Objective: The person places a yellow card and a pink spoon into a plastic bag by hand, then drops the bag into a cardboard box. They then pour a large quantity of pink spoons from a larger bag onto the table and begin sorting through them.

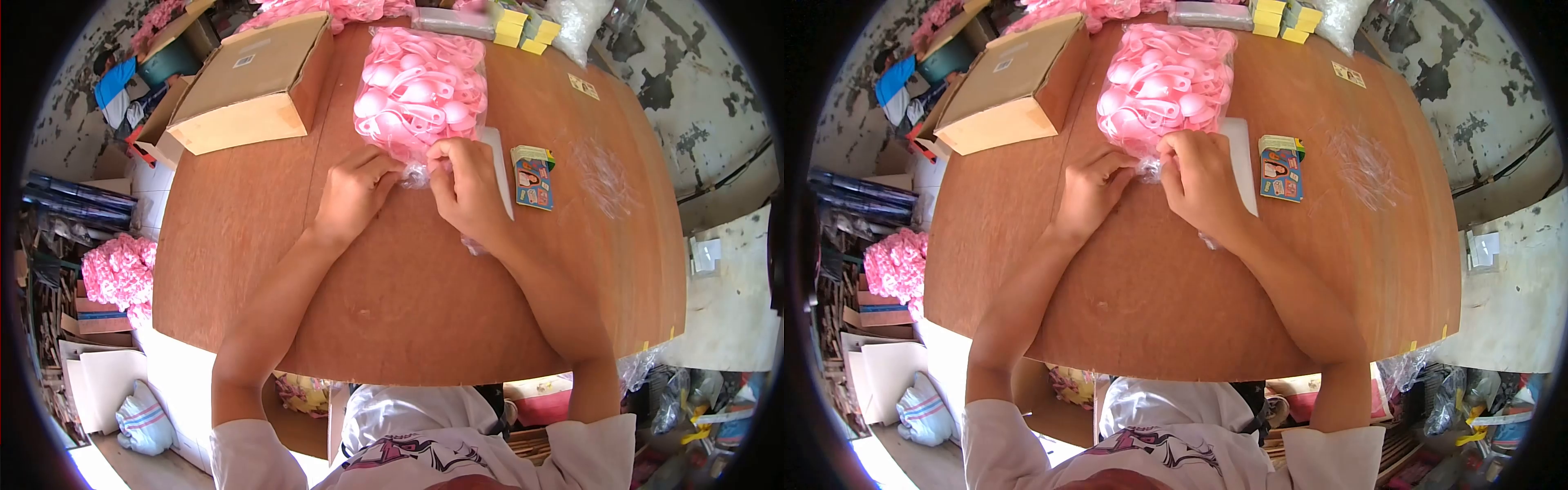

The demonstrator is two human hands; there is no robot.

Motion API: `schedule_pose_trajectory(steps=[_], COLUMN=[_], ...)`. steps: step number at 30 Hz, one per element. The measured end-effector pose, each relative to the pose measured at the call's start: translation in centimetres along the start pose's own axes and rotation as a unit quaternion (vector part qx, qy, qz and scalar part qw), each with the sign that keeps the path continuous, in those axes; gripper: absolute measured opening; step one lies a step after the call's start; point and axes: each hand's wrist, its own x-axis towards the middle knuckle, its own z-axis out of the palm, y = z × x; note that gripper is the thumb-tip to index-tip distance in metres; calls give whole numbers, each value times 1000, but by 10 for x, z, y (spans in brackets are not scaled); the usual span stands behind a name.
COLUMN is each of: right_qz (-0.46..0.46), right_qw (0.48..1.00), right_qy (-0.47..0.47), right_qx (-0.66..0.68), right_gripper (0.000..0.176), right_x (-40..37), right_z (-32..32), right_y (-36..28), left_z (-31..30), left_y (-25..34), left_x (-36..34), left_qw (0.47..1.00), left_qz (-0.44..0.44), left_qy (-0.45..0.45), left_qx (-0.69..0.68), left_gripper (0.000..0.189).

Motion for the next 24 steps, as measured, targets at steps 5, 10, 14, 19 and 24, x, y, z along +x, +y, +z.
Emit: schedule_pose_trajectory(steps=[5, 10, 14, 19, 24], right_qz=[-38, -72, -87, 17, 166], right_qw=[998, 996, 988, 989, 970], right_qy=[-22, -6, 19, 122, 148], right_qx=[-48, -59, -124, -87, 95], right_gripper=[23, 15, 14, 13, 18], right_x=[-2, -2, 0, -2, -8], right_z=[-2, -2, -9, -14, -9], right_y=[2, 5, 8, 8, 0], left_z=[-4, -11, -26, -31, -34], left_y=[3, -9, -25, -28, -29], left_x=[1, -1, 2, -5, -8], left_qw=[999, 996, 987, 989, 981], left_qz=[-14, 35, 53, -83, -159], left_qy=[37, 50, 101, 124, 96], left_qx=[-9, 60, 114, 15, -54], left_gripper=[18, 16, 12, 10, 16])
